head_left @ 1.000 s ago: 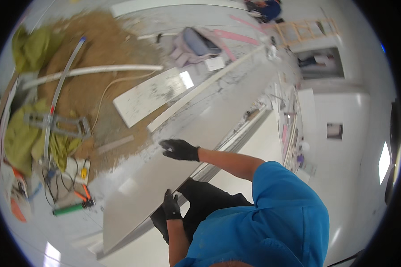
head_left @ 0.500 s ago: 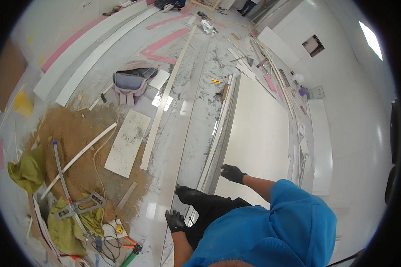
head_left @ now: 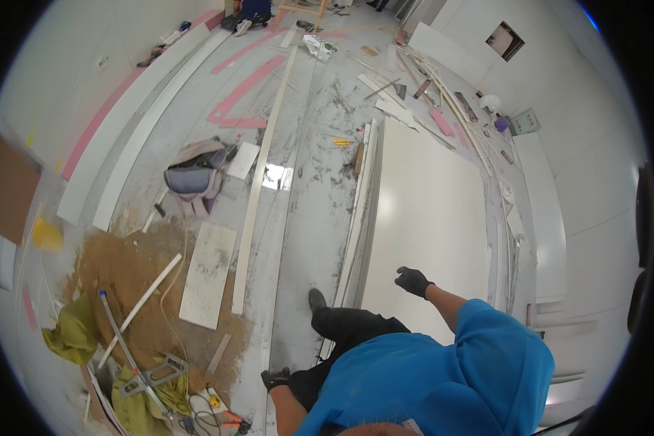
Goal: The person measures and marks a white wall panel using a tape measure and pen, then cuts the panel with a utility knife. The person also positions the panel against the wall to check fit and alignment.
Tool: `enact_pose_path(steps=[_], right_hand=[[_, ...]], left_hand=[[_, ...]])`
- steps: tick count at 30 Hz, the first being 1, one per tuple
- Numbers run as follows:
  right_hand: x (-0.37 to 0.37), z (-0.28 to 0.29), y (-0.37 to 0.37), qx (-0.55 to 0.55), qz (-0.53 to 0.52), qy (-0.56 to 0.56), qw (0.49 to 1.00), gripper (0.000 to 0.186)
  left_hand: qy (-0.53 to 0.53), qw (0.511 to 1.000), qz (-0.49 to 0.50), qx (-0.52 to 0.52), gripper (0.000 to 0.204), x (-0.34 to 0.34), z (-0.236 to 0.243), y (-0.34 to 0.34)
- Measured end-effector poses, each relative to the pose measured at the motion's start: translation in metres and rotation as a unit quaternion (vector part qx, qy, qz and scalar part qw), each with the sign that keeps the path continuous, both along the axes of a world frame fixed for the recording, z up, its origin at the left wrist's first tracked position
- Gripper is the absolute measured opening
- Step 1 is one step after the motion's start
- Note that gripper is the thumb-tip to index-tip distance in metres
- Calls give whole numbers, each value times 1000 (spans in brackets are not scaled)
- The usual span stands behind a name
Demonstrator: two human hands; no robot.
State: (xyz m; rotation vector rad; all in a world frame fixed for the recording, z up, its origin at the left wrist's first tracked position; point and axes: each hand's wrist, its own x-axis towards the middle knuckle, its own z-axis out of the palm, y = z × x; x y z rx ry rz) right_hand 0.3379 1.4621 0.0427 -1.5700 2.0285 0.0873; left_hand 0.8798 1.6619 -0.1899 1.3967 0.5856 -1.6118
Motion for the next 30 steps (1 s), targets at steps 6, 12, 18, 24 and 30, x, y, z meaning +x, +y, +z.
enact_pose_path(steps=[6, 12, 18, 24, 30], right_hand=[[-69, 34, -79, -10, -38, -4, 999, 42], [-100, 20, -163, -29, -9, -1, 1000, 42], [-88, 22, -255, -94, 53, -49, 993, 38], [-68, 37, -335, 20, -13, -79, 997, 41], [-111, -63, -445, -13, 118, -51, 992, 46]], left_hand=[[-199, 962, -185, 40, 52, -35, 8, -117], [-405, 750, -522, 35, 57, -76, 94, -193], [-327, 797, -507, 26, 62, -96, 139, -236], [-431, 505, -747, -29, 42, -93, 47, -246], [-454, 297, -837, -69, 34, -122, 68, -326]])
